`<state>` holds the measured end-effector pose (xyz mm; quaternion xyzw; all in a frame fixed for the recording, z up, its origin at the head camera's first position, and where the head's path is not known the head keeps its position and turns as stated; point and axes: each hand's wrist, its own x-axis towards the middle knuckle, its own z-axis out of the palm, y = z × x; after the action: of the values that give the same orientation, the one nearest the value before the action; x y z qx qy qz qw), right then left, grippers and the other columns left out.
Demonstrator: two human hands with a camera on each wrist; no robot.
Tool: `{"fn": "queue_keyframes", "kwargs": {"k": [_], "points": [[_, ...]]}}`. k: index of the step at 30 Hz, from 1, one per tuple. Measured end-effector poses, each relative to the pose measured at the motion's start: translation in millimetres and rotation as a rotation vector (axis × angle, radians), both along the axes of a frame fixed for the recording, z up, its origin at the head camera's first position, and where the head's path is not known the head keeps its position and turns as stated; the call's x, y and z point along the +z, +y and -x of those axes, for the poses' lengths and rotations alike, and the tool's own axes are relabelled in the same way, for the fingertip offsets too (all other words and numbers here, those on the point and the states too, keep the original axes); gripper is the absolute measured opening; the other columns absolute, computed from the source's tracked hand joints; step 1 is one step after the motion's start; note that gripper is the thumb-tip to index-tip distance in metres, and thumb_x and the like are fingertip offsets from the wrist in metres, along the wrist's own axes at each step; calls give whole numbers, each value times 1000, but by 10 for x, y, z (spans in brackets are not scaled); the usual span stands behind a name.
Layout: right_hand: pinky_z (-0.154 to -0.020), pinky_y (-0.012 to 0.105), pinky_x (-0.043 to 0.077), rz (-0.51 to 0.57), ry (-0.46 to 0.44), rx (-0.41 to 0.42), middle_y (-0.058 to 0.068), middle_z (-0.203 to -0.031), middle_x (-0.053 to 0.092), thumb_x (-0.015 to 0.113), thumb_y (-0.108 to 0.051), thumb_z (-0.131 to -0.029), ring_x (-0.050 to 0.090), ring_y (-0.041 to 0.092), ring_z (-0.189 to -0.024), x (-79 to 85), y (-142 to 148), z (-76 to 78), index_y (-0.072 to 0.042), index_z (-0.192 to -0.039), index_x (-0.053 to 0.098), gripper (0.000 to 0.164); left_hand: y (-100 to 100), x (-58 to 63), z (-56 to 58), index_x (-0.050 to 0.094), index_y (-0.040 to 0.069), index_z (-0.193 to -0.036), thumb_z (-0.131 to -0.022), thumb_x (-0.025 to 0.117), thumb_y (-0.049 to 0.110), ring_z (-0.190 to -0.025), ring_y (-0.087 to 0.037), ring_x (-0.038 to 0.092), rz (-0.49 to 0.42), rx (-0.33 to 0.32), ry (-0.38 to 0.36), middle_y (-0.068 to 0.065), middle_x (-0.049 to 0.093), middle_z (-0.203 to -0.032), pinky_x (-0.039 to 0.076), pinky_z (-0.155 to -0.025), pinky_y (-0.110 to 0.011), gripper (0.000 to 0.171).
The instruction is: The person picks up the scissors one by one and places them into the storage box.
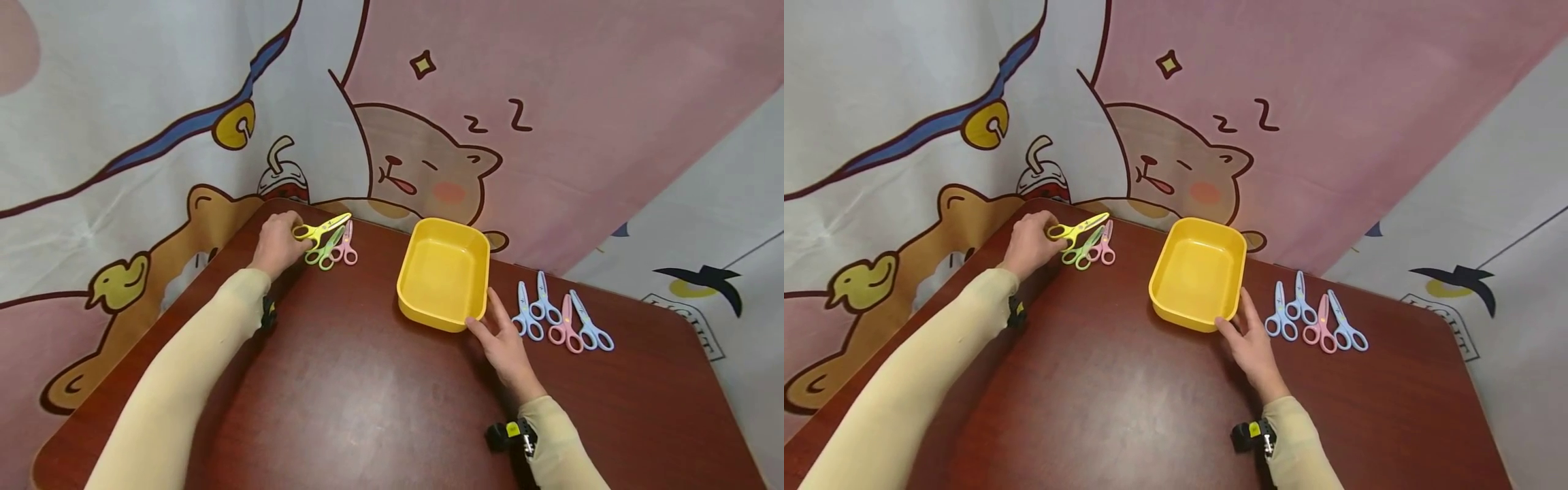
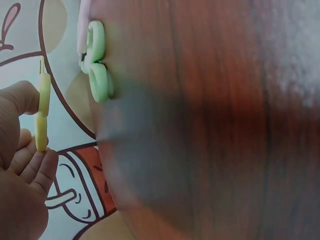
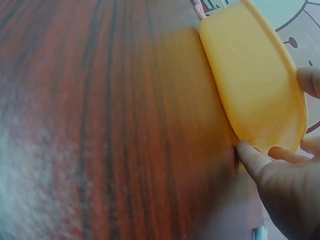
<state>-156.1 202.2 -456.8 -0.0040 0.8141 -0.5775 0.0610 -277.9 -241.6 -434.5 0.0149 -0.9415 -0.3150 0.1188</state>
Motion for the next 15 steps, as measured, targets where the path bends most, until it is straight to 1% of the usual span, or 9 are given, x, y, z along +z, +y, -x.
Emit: {"fn": "queue_keyframes", "kwargs": {"k": [4, 11, 15], "points": [[-116, 44, 34, 2, -7, -11, 8, -171, 24, 64, -27, -104, 34, 32, -152, -5, -5, 7, -25, -168, 12, 82, 42, 44, -34, 65, -2, -116, -85, 84, 15, -102, -34, 50, 6, -27, 13, -20, 62, -109, 49, -87, -49, 40], [-112, 34, 37, 22, -15, -15, 8, -171, 24, 65, -25, -104, 38, 32, -150, -6, -5, 16, -22, -168, 14, 82, 129, 128, -96, 65, 1, -112, -83, 85, 15, -99, -33, 50, 0, -38, 23, -20, 63, -107, 50, -84, -47, 38], [-111, 33, 38, 29, -18, -21, 7, -171, 24, 65, -24, -104, 38, 31, -150, -3, -2, 13, -22, -168, 14, 82, 177, 166, -118, 66, 1, -112, -82, 85, 15, -98, -32, 51, -7, -58, 29, -20, 64, -107, 50, -81, -45, 38]]}}
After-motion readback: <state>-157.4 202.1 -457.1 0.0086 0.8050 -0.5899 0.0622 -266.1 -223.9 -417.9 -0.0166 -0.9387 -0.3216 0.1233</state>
